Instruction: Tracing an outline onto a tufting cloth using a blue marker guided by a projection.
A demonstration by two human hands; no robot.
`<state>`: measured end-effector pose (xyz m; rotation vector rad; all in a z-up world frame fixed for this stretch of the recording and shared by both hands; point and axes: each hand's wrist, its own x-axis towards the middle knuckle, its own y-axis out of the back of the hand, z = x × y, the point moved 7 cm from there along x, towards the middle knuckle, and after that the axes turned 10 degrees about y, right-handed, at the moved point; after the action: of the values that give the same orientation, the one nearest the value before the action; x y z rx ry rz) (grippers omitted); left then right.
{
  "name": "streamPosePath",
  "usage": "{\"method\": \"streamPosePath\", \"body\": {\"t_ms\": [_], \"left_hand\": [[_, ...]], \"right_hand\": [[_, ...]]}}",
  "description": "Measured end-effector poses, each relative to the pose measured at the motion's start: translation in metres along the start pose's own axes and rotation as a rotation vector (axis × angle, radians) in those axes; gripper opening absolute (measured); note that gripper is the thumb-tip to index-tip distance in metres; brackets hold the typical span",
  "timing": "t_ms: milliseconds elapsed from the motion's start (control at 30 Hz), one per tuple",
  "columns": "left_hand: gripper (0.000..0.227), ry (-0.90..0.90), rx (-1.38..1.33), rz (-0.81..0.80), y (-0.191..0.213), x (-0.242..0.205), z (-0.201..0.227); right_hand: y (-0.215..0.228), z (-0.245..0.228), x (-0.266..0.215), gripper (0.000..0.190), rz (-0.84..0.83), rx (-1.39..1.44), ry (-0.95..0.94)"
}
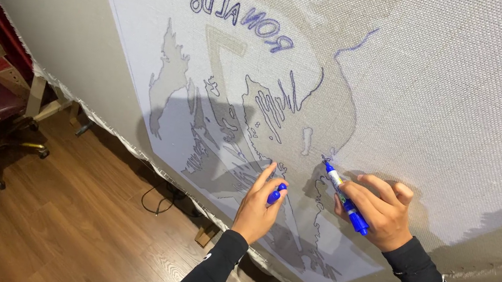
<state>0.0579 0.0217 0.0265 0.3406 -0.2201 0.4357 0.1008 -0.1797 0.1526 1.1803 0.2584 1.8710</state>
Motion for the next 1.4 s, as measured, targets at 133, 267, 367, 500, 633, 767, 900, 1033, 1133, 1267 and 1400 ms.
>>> {"method": "streamPosePath", "body": {"t_ms": [133,267,367,500,633,767,900,1033,1133,1267,1400], "left_hand": [[0.024,0.009,0.01,-0.002,-0.001,0.0,-0.001],[0.024,0.029,0.012,-0.006,0.001,0.0,0.0],[0.024,0.031,0.008,-0.003,0.001,-0.001,0.0],[0.024,0.016,0.009,0.006,0.0,-0.002,-0.001],[0.024,0.006,0.005,0.016,0.002,-0.004,0.002],[0.024,0.016,-0.012,0.014,0.004,-0.004,0.005],[0.023,0.022,-0.01,0.022,0.006,-0.006,0.009],[0.023,0.029,-0.006,0.019,0.006,-0.009,0.013],[0.023,0.005,-0.008,0.02,0.004,-0.013,0.016],[0.024,0.016,0.002,0.026,0.001,-0.021,0.022],[0.023,0.014,-0.014,0.034,0.0,-0.033,0.037]], "right_hand": [[0.0,0.0,-0.002,0.027,0.001,0.001,0.0],[0.0,-0.001,-0.003,0.025,0.001,0.002,-0.003],[0.0,0.0,-0.006,0.025,-0.001,0.004,-0.007],[0.001,0.001,-0.009,0.025,-0.005,0.016,-0.019],[0.005,-0.001,-0.005,0.023,0.005,0.014,-0.012],[0.01,-0.003,-0.007,0.02,0.031,0.034,-0.009],[0.02,-0.006,-0.009,0.018,0.032,0.074,-0.035],[0.027,-0.012,-0.02,0.02,0.045,0.093,-0.02],[0.035,-0.014,-0.027,0.022,0.037,0.098,-0.072],[0.048,-0.015,-0.032,0.024,0.034,0.094,-0.13],[0.063,-0.019,-0.036,0.025,0.049,0.1,-0.162]]}}
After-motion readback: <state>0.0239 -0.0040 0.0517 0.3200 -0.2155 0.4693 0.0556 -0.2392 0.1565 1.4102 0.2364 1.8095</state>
